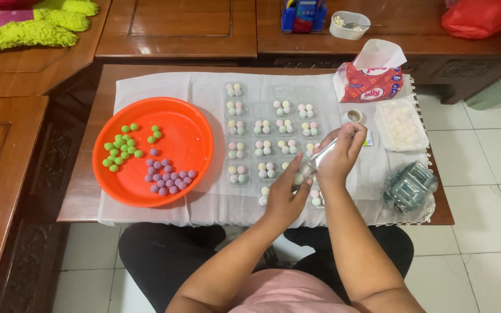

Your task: The person uses tweezers to pick up small pastel-colored candies from a tray and places them into clear plastic blister packs. They then seal the packs with a handheld heat sealer and arrange the finished packs on the table.

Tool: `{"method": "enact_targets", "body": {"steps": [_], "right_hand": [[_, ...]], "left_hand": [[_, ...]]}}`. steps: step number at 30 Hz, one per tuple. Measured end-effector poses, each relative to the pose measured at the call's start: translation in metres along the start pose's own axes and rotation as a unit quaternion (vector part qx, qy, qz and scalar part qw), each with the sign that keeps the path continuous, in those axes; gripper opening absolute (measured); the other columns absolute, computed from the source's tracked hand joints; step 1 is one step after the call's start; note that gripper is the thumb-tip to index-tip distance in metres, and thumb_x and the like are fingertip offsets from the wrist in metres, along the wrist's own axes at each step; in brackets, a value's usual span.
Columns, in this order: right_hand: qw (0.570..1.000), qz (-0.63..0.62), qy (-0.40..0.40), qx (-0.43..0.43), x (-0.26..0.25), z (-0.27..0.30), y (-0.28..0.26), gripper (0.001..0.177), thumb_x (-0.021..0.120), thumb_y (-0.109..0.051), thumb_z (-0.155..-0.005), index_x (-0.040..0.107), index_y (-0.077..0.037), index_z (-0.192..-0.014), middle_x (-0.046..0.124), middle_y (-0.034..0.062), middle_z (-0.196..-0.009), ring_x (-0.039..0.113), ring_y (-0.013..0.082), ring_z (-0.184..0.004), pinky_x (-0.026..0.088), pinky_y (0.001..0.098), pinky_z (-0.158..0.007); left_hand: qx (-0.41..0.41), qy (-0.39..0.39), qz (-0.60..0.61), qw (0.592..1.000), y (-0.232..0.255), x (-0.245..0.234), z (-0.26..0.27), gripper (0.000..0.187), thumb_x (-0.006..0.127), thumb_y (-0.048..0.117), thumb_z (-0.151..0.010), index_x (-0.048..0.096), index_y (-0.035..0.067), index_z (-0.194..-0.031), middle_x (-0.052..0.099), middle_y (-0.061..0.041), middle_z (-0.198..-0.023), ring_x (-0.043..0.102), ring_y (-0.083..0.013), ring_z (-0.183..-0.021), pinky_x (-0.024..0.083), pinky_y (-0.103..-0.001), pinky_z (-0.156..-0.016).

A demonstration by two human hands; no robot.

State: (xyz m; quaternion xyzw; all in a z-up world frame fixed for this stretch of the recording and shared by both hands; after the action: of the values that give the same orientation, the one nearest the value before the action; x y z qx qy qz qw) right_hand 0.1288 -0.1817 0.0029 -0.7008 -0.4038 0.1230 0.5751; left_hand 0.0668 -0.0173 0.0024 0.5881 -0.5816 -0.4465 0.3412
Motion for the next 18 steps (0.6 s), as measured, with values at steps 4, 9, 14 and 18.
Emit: {"method": "enact_targets", "body": {"steps": [4, 9, 14, 18], "right_hand": [[0.996, 0.022, -0.009, 0.087, -0.013, 0.001, 0.022, 0.015, 0.037, -0.033, -0.113, 0.039, -0.019, -0.114, 0.061, 0.0076, -0.076, 0.065, 0.0164, -0.054, 0.057, 0.024, -0.051], [0.912, 0.113, -0.212, 0.333, 0.014, 0.067, 0.078, 0.032, 0.077, -0.011, -0.087, 0.055, -0.003, -0.109, 0.061, 0.0074, -0.082, 0.061, 0.0177, -0.046, 0.051, 0.0291, -0.04], [0.909, 0.09, -0.197, 0.355, 0.041, 0.04, 0.139, 0.04, 0.079, -0.014, -0.087, 0.056, -0.001, -0.117, 0.056, 0.0074, -0.082, 0.058, 0.016, -0.045, 0.051, 0.029, -0.035], [0.904, 0.109, -0.211, 0.355, 0.073, -0.009, 0.179, 0.043, 0.08, -0.012, -0.087, 0.056, -0.001, -0.121, 0.056, 0.007, -0.072, 0.057, 0.0158, -0.043, 0.052, 0.0303, -0.035]], "left_hand": [[-0.337, 0.089, 0.249, 0.903, -0.098, -0.003, 0.004, 0.06, 0.071, 0.005, -0.09, 0.053, 0.001, -0.147, 0.056, -0.025, -0.128, 0.066, -0.0293, -0.103, 0.065, -0.043, -0.084], [-0.437, 0.195, 0.369, 0.797, -0.15, -0.017, -0.014, 0.029, 0.076, 0.018, -0.09, 0.061, 0.014, -0.115, 0.051, 0.002, -0.107, 0.052, -0.0177, -0.104, 0.043, -0.043, -0.096], [-0.425, 0.17, 0.304, 0.836, -0.201, -0.01, -0.051, 0.036, 0.081, 0.025, -0.089, 0.055, 0.015, -0.111, 0.047, 0.003, -0.104, 0.046, -0.0162, -0.104, 0.035, -0.039, -0.092], [-0.409, 0.132, 0.224, 0.875, -0.244, -0.013, -0.098, 0.053, 0.085, 0.037, -0.086, 0.062, 0.005, -0.121, 0.058, -0.009, -0.113, 0.055, -0.0185, -0.104, 0.048, -0.027, -0.082]]}}
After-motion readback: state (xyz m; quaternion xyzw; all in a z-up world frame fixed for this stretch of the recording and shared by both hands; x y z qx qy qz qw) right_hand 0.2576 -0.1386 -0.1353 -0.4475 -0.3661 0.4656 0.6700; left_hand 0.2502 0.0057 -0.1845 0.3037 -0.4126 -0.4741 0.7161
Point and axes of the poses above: each hand's wrist, its own z-axis away from the middle knuckle, its own x-axis out of the palm, y = z × x, the point moved 7 cm from there along -z, towards the middle knuckle
